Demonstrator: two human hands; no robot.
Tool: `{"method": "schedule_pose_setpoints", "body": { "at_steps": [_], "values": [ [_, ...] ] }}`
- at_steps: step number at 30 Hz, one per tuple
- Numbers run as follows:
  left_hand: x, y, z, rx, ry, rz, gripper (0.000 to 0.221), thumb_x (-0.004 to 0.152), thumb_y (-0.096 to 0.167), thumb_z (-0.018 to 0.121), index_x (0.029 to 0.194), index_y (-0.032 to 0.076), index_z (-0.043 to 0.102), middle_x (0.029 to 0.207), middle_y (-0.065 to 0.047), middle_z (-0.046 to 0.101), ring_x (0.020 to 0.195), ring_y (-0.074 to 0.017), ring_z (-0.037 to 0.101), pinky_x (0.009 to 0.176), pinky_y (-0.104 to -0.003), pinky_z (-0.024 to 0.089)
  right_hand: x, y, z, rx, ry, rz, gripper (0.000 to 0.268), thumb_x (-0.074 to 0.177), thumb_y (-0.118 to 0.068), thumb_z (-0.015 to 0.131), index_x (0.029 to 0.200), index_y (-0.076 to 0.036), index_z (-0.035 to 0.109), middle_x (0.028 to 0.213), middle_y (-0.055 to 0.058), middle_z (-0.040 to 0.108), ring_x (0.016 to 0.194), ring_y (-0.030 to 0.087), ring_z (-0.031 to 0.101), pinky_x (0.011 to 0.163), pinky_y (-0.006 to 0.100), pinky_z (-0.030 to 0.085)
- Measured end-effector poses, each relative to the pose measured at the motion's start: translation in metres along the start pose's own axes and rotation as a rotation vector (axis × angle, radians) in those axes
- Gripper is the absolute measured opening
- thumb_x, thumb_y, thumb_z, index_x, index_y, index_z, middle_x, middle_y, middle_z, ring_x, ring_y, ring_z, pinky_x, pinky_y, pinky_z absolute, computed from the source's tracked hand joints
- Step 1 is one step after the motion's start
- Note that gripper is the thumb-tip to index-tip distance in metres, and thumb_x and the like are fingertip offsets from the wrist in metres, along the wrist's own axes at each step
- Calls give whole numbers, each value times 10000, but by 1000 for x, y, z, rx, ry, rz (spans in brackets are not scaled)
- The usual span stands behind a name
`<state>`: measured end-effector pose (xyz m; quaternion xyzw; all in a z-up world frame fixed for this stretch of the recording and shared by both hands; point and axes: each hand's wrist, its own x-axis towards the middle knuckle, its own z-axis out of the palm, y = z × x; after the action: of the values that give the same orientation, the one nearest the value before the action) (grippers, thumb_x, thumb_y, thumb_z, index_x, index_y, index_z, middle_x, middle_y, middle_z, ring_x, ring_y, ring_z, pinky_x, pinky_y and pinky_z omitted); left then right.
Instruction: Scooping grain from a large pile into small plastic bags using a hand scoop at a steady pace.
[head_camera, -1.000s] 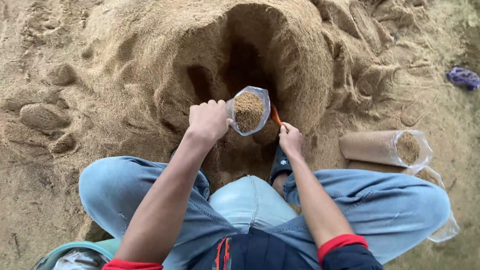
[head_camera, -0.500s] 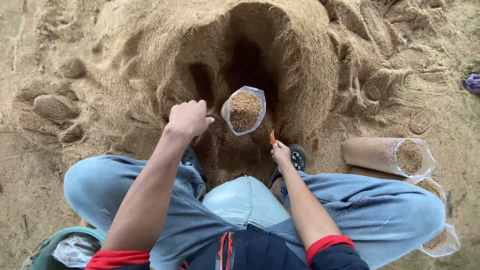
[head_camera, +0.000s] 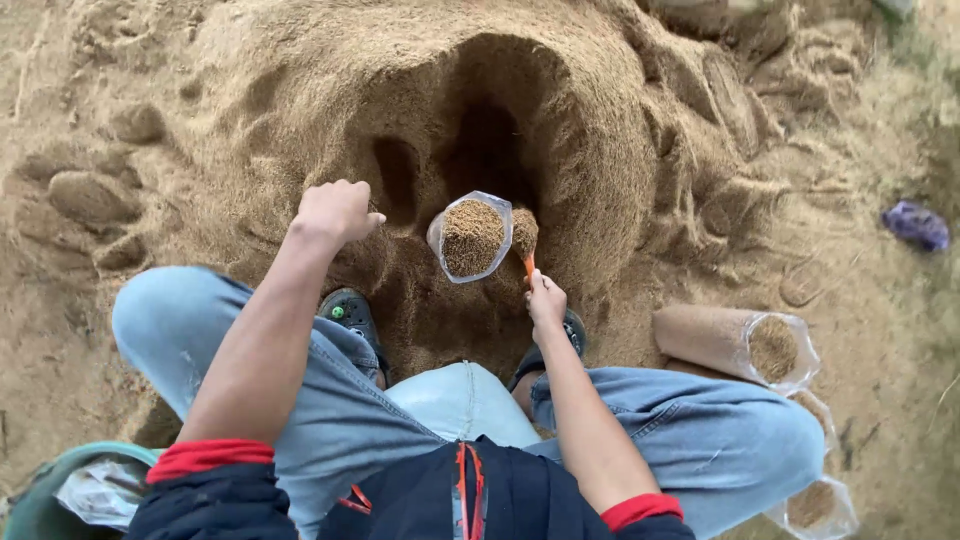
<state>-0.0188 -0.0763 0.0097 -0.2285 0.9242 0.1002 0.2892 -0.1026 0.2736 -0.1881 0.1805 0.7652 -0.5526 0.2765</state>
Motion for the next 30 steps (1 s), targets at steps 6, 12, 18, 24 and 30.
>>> {"method": "schedule_pose_setpoints", "body": {
  "at_steps": [6, 12, 18, 24, 30],
  "values": [
    [7, 23, 5, 19, 22, 15, 525, 972, 484, 609, 1232, 32, 676, 1158, -245, 744, 1125, -429, 710, 933, -578, 543, 7, -25, -18, -135, 49, -238, 271, 981, -345, 682, 877, -113, 776, 558, 20, 557, 514, 89, 480, 499, 206, 379],
    [-3, 34, 14, 14, 37, 120, 484, 991, 437, 596, 1246, 27, 633, 1193, -225, 712, 1130, -428, 698, 953, -577, 533, -55, -101, -46, -224, 35, -422, 225, 965, -324, 737, 893, -120, 802, 642, 41, 667, 583, 95, 546, 570, 232, 449],
    [-20, 24, 45, 53, 43, 195, 461, 992, 424, 597, 1265, 52, 616, 1167, -181, 712, 1069, -391, 721, 940, -565, 533, -100, -153, -57, -186, -13, -436, 197, 997, -279, 705, 893, -144, 804, 701, 11, 687, 596, 84, 534, 575, 212, 458],
    [-80, 29, 21, -33, -29, 227, 508, 1024, 432, 544, 1341, 36, 571, 1233, -197, 683, 1123, -386, 702, 980, -582, 506, -112, -161, -42, -303, -62, -518, 114, 970, -314, 755, 934, -225, 817, 576, -63, 618, 514, 11, 491, 475, 182, 421],
    [-76, 7, 41, 4, -19, 247, 466, 1000, 455, 559, 1242, 57, 583, 1158, -173, 686, 1043, -398, 714, 911, -580, 523, -76, -123, -29, -171, 139, -756, 168, 1051, -195, 660, 1169, -179, 777, 703, 11, 671, 681, 78, 520, 655, 220, 421]
  ]
}}
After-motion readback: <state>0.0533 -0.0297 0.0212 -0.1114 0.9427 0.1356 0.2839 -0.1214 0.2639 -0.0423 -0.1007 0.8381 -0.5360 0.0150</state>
